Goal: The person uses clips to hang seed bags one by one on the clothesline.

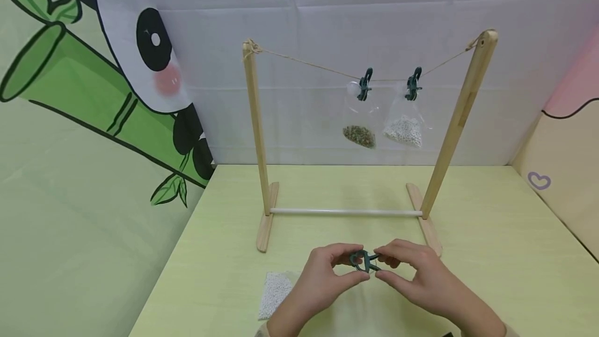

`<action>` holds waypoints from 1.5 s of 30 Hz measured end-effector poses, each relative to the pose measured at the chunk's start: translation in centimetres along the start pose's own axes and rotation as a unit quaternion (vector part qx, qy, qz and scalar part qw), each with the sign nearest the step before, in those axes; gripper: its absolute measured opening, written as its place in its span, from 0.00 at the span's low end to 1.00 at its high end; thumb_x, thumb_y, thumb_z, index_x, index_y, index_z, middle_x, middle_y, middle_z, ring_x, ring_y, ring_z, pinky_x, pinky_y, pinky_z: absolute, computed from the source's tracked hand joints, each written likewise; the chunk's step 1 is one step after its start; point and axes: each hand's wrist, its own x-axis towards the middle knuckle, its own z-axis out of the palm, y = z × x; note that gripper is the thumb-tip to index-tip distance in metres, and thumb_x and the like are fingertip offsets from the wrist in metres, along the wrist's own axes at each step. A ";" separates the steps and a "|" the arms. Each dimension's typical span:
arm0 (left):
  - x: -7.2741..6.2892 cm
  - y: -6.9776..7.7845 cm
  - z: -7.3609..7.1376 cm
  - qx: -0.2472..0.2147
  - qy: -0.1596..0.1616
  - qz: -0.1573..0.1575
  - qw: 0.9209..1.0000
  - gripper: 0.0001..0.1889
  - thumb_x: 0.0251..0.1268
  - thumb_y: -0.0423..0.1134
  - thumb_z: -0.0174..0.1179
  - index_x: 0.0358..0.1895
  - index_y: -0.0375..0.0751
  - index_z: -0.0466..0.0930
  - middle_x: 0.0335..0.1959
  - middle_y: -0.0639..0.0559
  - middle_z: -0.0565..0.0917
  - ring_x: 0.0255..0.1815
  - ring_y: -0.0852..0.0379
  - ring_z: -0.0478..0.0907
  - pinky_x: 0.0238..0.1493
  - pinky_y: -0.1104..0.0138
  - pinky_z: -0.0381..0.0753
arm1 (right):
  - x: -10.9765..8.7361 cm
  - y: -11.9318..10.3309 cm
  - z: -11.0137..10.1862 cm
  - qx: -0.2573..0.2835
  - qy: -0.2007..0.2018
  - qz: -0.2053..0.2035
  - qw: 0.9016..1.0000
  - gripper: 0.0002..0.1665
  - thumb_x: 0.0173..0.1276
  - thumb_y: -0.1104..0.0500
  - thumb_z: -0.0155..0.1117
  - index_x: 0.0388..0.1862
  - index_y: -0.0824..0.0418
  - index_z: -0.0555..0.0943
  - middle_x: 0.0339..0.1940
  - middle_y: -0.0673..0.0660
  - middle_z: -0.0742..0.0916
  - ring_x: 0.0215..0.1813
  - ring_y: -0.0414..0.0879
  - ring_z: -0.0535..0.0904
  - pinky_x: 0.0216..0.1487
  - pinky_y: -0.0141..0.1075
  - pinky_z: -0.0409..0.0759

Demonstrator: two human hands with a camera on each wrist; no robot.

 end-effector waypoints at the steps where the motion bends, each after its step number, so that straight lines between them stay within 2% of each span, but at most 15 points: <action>1: -0.1 0.0 -0.1 0.003 0.000 0.002 1.000 0.21 0.60 0.36 0.75 0.57 0.38 0.85 0.42 0.60 0.88 0.46 0.56 0.86 0.56 0.62 0.79 | 0.0 0.0 0.0 0.001 -0.001 -0.003 1.000 0.21 0.62 0.67 0.76 0.54 0.57 0.84 0.44 0.43 0.86 0.41 0.38 0.80 0.42 0.32 0.81; 6: -0.2 0.3 -0.5 0.018 0.007 0.012 1.000 0.19 0.59 0.37 0.76 0.54 0.39 0.87 0.43 0.59 0.88 0.44 0.61 0.85 0.53 0.62 0.81 | 0.0 0.3 0.1 0.005 -0.002 -0.010 1.000 0.22 0.61 0.68 0.77 0.54 0.59 0.85 0.43 0.43 0.86 0.40 0.38 0.81 0.42 0.30 0.81; 12: -0.2 0.2 -0.9 0.032 0.013 0.026 0.999 0.16 0.60 0.37 0.75 0.52 0.40 0.88 0.40 0.60 0.88 0.41 0.62 0.85 0.51 0.63 0.82 | 0.1 0.4 0.2 0.020 0.020 -0.036 0.999 0.24 0.56 0.73 0.77 0.53 0.63 0.85 0.42 0.46 0.87 0.37 0.39 0.82 0.39 0.28 0.81; 19: -0.3 -0.2 -1.1 0.022 0.018 0.030 0.999 0.15 0.60 0.36 0.75 0.50 0.40 0.89 0.38 0.58 0.89 0.39 0.62 0.86 0.51 0.62 0.82 | 0.3 0.4 0.3 0.027 0.021 -0.031 0.999 0.19 0.59 0.72 0.76 0.48 0.59 0.87 0.39 0.45 0.88 0.36 0.38 0.83 0.35 0.26 0.80; 25: -0.4 -0.2 -1.3 0.017 0.007 0.027 0.999 0.16 0.60 0.39 0.75 0.51 0.41 0.89 0.40 0.59 0.89 0.41 0.60 0.86 0.52 0.60 0.82 | 0.4 0.5 0.4 0.028 0.038 -0.064 0.997 0.20 0.57 0.75 0.75 0.46 0.57 0.88 0.38 0.47 0.89 0.35 0.38 0.84 0.31 0.24 0.78; 31: -0.6 -0.1 -1.5 0.021 0.003 0.013 1.000 0.17 0.60 0.38 0.76 0.52 0.41 0.89 0.42 0.61 0.88 0.42 0.59 0.84 0.53 0.56 0.82 | 0.3 0.5 0.6 0.021 0.043 -0.067 0.997 0.21 0.54 0.77 0.75 0.44 0.59 0.89 0.37 0.47 0.89 0.33 0.37 0.83 0.31 0.23 0.77; 40: -0.8 -0.1 -1.8 0.032 0.002 0.002 0.999 0.16 0.59 0.39 0.76 0.51 0.43 0.89 0.44 0.60 0.88 0.44 0.57 0.84 0.52 0.60 0.82 | 0.3 0.7 0.9 0.015 0.041 -0.073 0.996 0.21 0.54 0.77 0.75 0.44 0.59 0.89 0.36 0.47 0.88 0.33 0.37 0.82 0.31 0.23 0.77; 45: -1.0 -0.6 -2.4 0.057 0.004 -0.010 0.998 0.17 0.59 0.40 0.77 0.52 0.43 0.89 0.43 0.61 0.88 0.44 0.61 0.83 0.52 0.59 0.82 | 0.4 0.7 0.9 0.007 0.041 -0.068 0.997 0.21 0.54 0.77 0.75 0.44 0.58 0.89 0.37 0.45 0.88 0.33 0.37 0.83 0.32 0.23 0.77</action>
